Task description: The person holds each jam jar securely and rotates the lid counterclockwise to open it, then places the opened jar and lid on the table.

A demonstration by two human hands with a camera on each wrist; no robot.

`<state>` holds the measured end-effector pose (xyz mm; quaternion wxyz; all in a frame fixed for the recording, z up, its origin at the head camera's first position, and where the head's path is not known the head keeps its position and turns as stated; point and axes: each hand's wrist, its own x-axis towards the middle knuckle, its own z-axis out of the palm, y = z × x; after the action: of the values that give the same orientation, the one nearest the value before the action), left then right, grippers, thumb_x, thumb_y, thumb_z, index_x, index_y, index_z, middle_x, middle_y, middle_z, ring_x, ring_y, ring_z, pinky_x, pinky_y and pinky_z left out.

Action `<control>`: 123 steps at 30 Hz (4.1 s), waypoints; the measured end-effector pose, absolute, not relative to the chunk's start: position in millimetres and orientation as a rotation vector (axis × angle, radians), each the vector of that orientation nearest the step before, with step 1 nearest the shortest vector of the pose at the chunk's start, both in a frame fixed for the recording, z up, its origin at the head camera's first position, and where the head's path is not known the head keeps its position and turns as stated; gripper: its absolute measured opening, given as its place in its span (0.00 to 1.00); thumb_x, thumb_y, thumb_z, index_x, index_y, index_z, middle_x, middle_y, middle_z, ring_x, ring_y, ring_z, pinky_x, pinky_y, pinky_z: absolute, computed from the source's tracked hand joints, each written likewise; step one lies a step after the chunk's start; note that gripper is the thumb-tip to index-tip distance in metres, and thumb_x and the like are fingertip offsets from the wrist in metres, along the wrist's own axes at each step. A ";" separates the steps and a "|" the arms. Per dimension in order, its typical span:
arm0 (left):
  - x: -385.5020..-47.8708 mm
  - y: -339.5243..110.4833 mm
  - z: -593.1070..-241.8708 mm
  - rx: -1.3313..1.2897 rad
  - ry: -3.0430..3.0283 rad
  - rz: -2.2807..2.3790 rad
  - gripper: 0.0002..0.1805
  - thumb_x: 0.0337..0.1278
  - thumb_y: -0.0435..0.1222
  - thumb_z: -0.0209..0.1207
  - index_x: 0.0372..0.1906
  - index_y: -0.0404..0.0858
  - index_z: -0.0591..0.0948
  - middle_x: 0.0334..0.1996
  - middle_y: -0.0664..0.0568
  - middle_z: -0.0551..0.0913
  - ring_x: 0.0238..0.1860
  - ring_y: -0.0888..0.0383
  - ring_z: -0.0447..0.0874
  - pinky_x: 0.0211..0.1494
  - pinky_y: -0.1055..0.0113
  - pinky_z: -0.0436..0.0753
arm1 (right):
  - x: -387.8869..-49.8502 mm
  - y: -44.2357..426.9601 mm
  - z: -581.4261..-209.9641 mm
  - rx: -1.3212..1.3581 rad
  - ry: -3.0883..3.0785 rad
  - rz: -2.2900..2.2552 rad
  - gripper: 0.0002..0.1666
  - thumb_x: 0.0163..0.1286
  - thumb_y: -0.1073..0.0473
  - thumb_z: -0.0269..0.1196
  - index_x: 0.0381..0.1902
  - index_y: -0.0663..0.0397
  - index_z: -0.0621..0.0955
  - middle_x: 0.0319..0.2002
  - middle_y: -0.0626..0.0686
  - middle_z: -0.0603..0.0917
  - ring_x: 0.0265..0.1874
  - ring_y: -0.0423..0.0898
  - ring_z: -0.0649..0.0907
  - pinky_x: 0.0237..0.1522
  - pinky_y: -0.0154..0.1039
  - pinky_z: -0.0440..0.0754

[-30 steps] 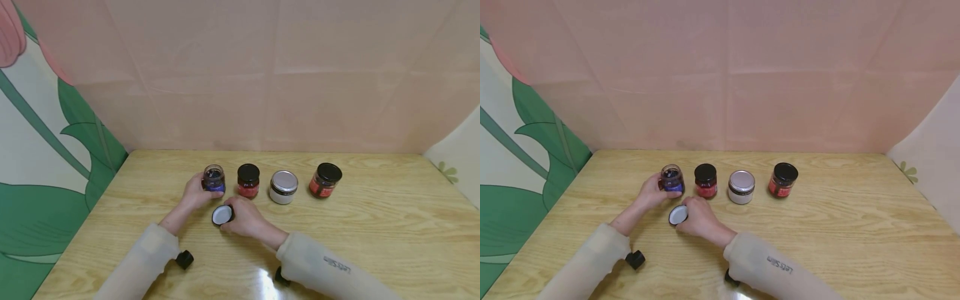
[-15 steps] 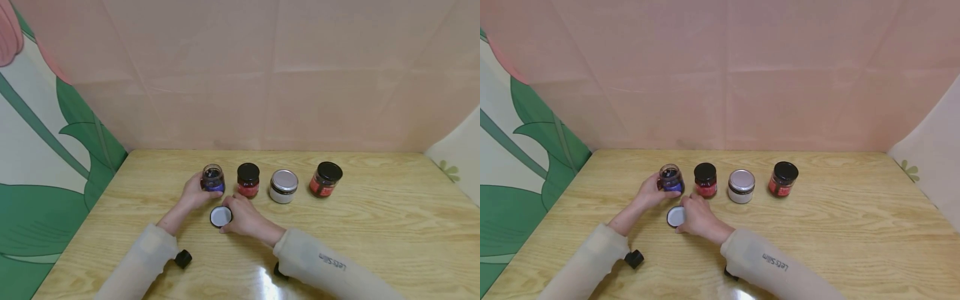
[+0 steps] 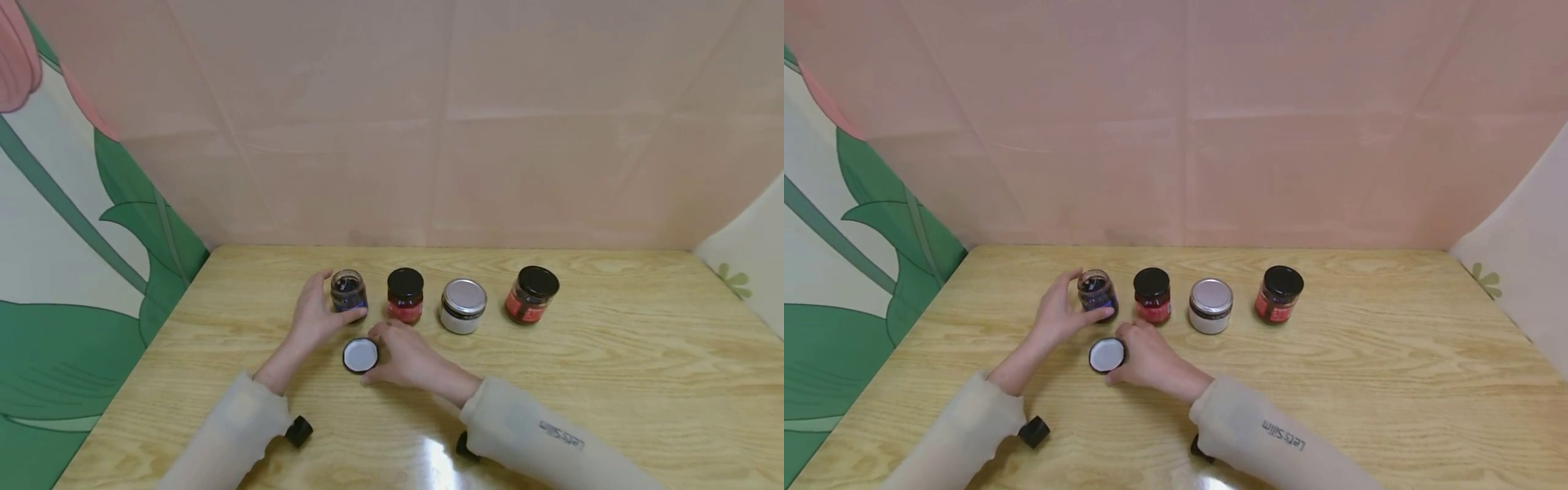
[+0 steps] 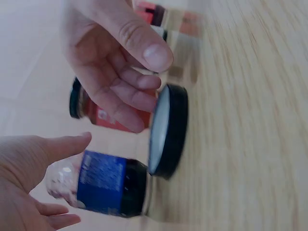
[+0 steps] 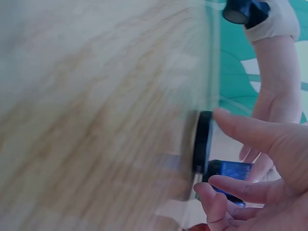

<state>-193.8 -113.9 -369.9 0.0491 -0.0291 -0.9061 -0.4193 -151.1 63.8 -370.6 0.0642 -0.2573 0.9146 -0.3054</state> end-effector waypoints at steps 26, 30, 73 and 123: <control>-166.3 -79.8 -331.6 -0.388 -2.634 -1.071 0.52 0.44 0.40 0.73 0.71 0.29 0.57 0.73 0.37 0.56 0.75 0.41 0.47 0.75 0.46 0.52 | -144.2 124.3 -343.0 -0.818 2.762 -1.087 0.23 0.53 0.63 0.72 0.47 0.63 0.81 0.43 0.58 0.84 0.40 0.50 0.82 0.38 0.36 0.82; -165.5 -72.6 -330.8 -0.436 -2.654 -1.065 0.52 0.47 0.41 0.72 0.73 0.30 0.55 0.74 0.40 0.54 0.76 0.43 0.45 0.75 0.46 0.51 | -143.7 132.0 -339.6 -0.798 2.814 -1.114 0.21 0.53 0.64 0.72 0.46 0.62 0.82 0.42 0.57 0.85 0.40 0.50 0.83 0.39 0.38 0.82; -191.4 -30.3 -374.9 -0.341 -2.761 -1.269 0.53 0.46 0.37 0.72 0.73 0.34 0.53 0.64 0.32 0.69 0.64 0.37 0.69 0.66 0.47 0.69 | -143.7 163.2 -338.0 -0.707 2.851 -1.221 0.18 0.56 0.64 0.71 0.45 0.64 0.82 0.41 0.57 0.86 0.38 0.52 0.84 0.40 0.44 0.83; -175.8 -34.6 -367.5 -0.322 -2.652 -1.255 0.37 0.34 0.42 0.78 0.57 0.39 0.78 0.43 0.47 0.86 0.41 0.53 0.85 0.43 0.61 0.82 | -142.7 163.1 -340.6 -0.532 2.973 -1.453 0.10 0.59 0.62 0.69 0.40 0.55 0.84 0.32 0.48 0.86 0.30 0.40 0.82 0.34 0.36 0.80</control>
<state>-175.8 -34.6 -367.5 0.0949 -0.1086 -0.8944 -0.4234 -142.7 163.1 -340.6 -0.1050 -0.1580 0.8822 -0.4311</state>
